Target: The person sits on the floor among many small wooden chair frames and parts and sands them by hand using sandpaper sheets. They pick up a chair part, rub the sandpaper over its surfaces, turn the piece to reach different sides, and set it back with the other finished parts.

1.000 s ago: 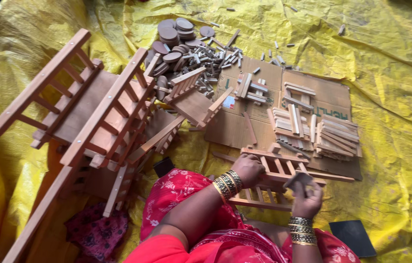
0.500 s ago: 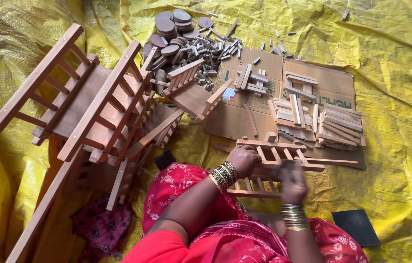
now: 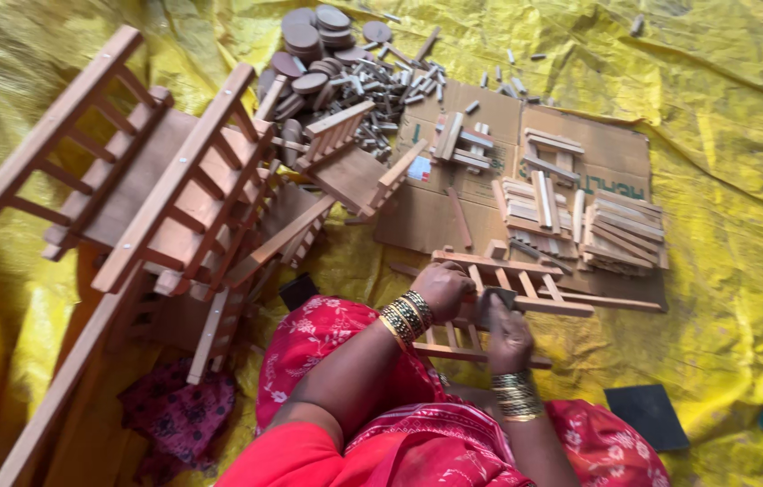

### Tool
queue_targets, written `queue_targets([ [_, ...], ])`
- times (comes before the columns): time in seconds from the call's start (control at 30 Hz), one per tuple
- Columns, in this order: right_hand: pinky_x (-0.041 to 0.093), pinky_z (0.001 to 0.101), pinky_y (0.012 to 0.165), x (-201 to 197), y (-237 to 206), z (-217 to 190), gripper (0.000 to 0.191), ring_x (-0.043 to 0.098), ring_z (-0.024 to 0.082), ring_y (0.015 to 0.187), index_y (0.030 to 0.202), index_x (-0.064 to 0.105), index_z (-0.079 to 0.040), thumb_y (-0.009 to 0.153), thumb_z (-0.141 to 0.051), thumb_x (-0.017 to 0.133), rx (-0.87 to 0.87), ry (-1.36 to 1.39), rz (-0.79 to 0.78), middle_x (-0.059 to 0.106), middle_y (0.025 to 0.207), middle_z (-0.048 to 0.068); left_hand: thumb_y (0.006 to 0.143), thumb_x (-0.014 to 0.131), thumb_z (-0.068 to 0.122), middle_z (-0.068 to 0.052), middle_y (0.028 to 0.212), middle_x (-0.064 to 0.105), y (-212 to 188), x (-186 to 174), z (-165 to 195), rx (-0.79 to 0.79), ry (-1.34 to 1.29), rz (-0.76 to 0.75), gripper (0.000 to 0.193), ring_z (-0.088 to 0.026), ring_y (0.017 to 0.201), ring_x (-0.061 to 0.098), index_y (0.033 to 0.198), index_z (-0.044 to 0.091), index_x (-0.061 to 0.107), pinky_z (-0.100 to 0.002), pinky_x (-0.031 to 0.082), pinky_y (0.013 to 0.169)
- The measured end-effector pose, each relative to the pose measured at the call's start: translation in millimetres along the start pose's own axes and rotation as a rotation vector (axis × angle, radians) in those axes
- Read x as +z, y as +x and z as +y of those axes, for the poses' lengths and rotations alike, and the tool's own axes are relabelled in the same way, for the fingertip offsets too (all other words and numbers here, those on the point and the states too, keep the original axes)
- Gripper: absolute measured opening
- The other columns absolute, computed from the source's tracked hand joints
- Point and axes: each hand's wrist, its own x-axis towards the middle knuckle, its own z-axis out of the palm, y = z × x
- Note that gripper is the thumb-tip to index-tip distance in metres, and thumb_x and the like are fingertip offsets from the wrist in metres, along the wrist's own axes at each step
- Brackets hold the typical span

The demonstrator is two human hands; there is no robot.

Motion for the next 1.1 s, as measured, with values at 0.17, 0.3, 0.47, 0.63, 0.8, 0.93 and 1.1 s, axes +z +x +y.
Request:
queue_targets([
  [0.17,0.057,0.0302,0.1,-48,22,42,0.044,0.07,0.014,0.112,0.137,0.07,-0.007,0.103,0.007,0.047,0.229,0.408,0.256,0.073,0.125,0.011,0.071,0.069,0.01,-0.003,0.097,0.076,4,4,-1,0.027,0.006,0.013,0.022,-0.026,0.105,0.067,0.091,0.015,0.078,-0.042,0.051,0.092],
  [0.3,0.047,0.0309,0.066,-80,25,60,0.045,0.06,0.015,0.079,0.139,0.072,-0.01,0.106,0.006,0.046,0.58,0.073,0.335,0.076,0.114,0.013,0.075,0.068,0.01,-0.004,0.097,0.076,12,12,0,0.041,-0.019,0.06,0.019,-0.026,0.105,0.068,0.091,0.016,0.078,-0.041,0.053,0.093],
  [0.47,0.054,0.028,0.071,-33,6,27,0.058,0.065,0.011,0.083,0.141,0.066,-0.012,0.091,0.009,0.046,0.184,-0.029,0.104,0.073,0.109,0.004,0.072,0.068,0.009,-0.003,0.093,0.076,13,17,-7,0.017,0.033,-0.001,0.021,-0.028,0.107,0.066,0.09,0.015,0.077,-0.041,0.054,0.088],
  [0.63,0.055,0.0328,0.078,-8,8,15,0.04,0.066,0.015,0.085,0.137,0.072,-0.016,0.101,0.0,0.062,0.005,-0.228,0.039,0.07,0.09,0.008,0.075,0.069,0.01,-0.004,0.096,0.076,6,15,-16,0.017,-0.008,0.068,0.017,-0.026,0.105,0.068,0.089,0.015,0.077,-0.041,0.055,0.091],
  [0.8,0.056,0.0308,0.085,-52,23,39,0.034,0.068,0.014,0.094,0.143,0.066,-0.006,0.11,-0.002,0.057,0.205,0.0,0.231,0.071,0.107,0.008,0.073,0.068,0.01,-0.005,0.094,0.076,10,17,-13,0.042,-0.014,0.088,0.017,-0.027,0.104,0.068,0.087,0.015,0.077,-0.041,0.055,0.092],
  [0.93,0.057,0.0289,0.076,-64,25,38,0.041,0.066,0.012,0.087,0.146,0.059,0.0,0.105,-0.007,0.061,0.416,0.356,0.355,0.07,0.117,0.007,0.074,0.068,0.011,-0.005,0.093,0.076,15,23,-5,0.015,0.004,0.026,0.019,-0.028,0.104,0.068,0.089,0.015,0.078,-0.042,0.054,0.091],
  [1.1,0.061,0.0298,0.07,-45,28,5,0.053,0.066,0.013,0.083,0.146,0.054,-0.004,0.095,-0.006,0.069,0.534,0.64,0.362,0.068,0.116,0.009,0.071,0.067,0.008,-0.004,0.092,0.077,12,21,-1,0.065,-0.011,0.086,0.021,-0.028,0.106,0.067,0.087,0.014,0.078,-0.043,0.055,0.088],
])
